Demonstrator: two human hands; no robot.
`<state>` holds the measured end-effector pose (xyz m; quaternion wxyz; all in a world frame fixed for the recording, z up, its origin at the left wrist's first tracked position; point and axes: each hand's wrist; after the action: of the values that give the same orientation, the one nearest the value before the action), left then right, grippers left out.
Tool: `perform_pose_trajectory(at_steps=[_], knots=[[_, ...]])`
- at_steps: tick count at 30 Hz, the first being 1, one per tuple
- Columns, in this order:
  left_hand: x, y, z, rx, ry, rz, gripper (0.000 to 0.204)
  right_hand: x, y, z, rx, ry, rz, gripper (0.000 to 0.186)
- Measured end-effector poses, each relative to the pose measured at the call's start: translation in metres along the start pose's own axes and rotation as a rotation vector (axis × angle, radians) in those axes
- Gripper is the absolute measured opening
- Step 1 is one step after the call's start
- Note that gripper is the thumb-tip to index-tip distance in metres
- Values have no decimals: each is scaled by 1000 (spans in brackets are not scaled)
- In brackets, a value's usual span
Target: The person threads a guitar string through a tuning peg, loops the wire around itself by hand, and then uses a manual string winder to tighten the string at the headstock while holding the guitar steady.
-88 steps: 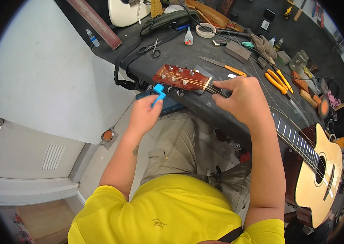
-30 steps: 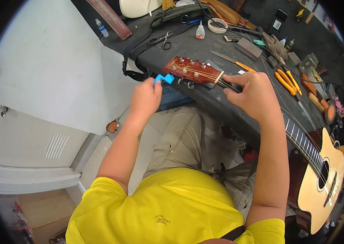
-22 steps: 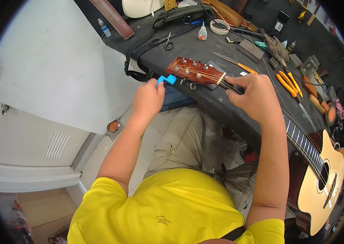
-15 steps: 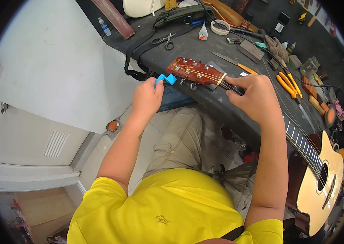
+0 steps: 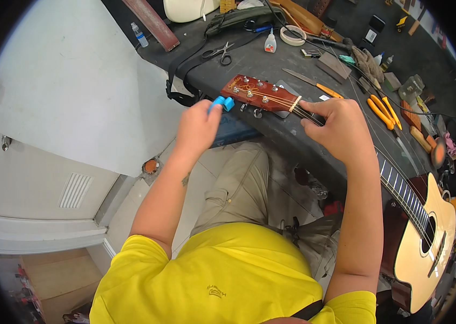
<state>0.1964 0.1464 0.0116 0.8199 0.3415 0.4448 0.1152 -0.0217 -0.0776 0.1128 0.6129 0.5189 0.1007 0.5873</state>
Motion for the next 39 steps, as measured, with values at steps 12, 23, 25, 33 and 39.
perform_pose_trajectory(at_steps=[12, 23, 25, 33, 39], knots=[[23, -15, -9, 7, -75, -1, 34, 0, -3, 1, 14, 20, -19, 43], [8, 4, 2, 100, -92, -198, 35, 2, 0, 1, 26, -7, -21, 42], [21, -5, 5, -27, 79, 17, 34, -1, -2, 0, 3, 31, -14, 42], [31, -11, 1, -92, 53, -27, 32, 7, 1, 1, 21, 20, -20, 42], [4, 3, -1, -8, -78, -179, 31, 2, 1, -1, 14, 16, -13, 42]])
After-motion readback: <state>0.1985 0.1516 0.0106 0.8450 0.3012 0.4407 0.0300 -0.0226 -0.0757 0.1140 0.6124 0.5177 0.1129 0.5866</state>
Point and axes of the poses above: each hand's wrist, its own z-axis towards the middle knuckle, its own y-axis out of the back of the hand, x = y × z, and after that the axes turned 15 degrees about -x, right-handed
